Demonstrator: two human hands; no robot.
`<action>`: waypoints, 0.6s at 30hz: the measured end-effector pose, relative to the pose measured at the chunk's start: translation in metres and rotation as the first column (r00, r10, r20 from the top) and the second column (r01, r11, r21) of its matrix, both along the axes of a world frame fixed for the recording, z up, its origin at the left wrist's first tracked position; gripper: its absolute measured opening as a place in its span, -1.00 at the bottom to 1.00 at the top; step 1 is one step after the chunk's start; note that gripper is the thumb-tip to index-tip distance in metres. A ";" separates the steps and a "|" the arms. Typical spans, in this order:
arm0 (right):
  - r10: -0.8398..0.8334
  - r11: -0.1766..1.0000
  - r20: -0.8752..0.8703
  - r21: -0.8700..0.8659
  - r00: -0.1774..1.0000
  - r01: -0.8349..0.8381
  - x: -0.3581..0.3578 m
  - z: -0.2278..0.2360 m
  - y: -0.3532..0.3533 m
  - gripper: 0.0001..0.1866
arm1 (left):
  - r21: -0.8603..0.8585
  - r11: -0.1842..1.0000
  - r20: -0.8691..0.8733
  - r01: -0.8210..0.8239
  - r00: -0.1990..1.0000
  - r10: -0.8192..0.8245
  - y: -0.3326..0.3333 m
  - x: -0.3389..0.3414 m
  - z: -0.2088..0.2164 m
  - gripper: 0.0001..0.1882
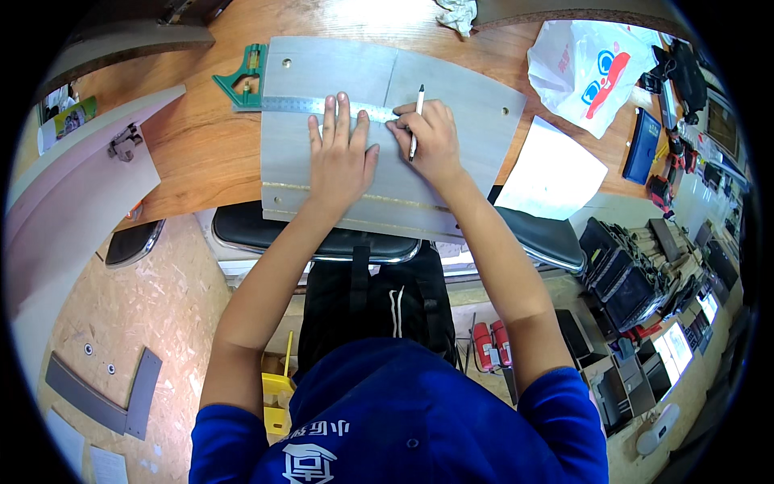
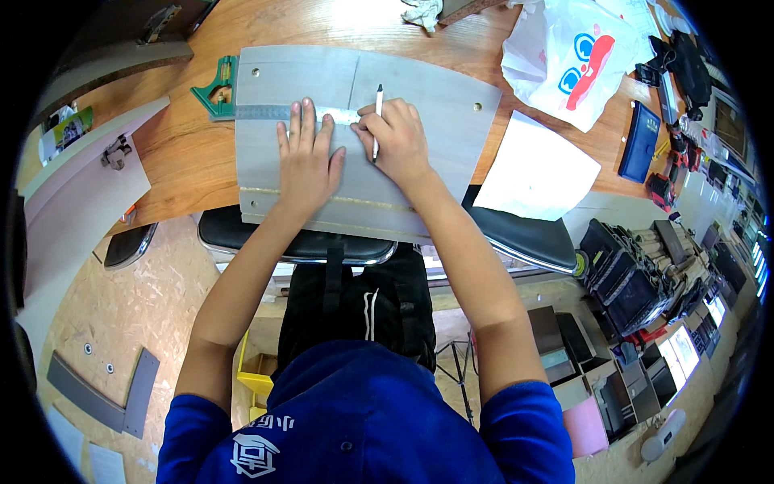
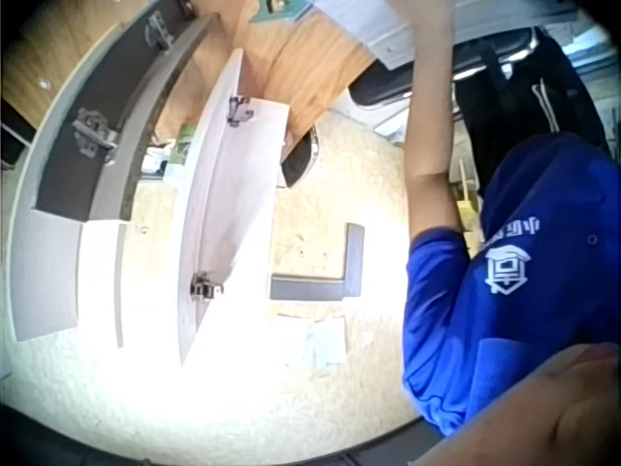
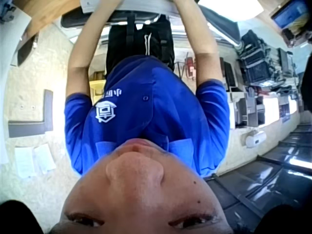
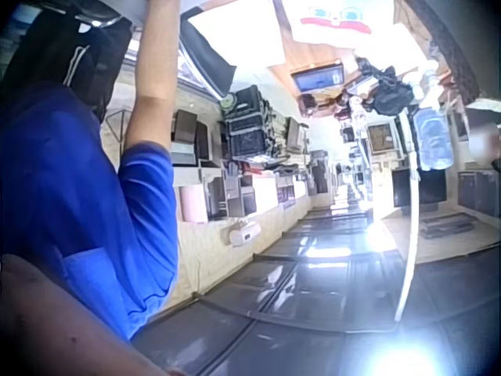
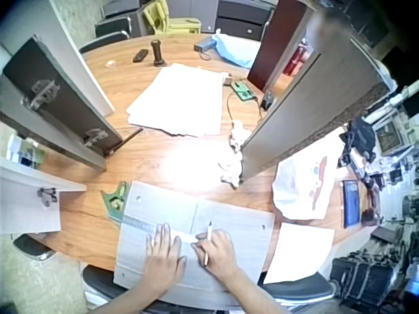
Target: The person uses a combination square and a pen to mark straight lines and points on a grey rectangular board. They repeatedly reposition the square to draw lines and make small marks at specific intervals on the board's surface.
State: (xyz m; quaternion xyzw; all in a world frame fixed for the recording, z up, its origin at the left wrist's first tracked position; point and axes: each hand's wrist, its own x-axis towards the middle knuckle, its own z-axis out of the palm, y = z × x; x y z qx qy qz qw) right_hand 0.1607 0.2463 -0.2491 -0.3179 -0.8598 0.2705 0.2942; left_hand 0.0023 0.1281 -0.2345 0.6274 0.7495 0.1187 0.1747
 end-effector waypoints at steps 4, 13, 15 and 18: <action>-0.002 1.000 0.001 0.018 1.000 0.002 0.001 -0.003 0.000 -0.79 | 0.070 0.997 0.088 0.022 0.996 -0.028 0.001 -0.006 -0.005 -0.34; -0.004 0.999 -0.008 0.035 1.000 0.004 0.001 -0.003 0.001 -0.77 | 0.136 0.988 0.103 0.073 0.991 -0.088 0.006 -0.013 -0.007 -0.37; -0.003 1.000 -0.003 0.030 1.000 0.003 0.001 -0.003 0.001 -0.76 | 0.145 0.987 0.079 0.075 0.993 -0.087 0.007 -0.012 -0.005 -0.36; -0.012 1.000 -0.001 0.017 1.000 0.012 0.001 -0.002 0.000 -0.75 | 0.153 0.986 0.065 0.073 0.994 -0.084 0.007 -0.011 -0.005 -0.36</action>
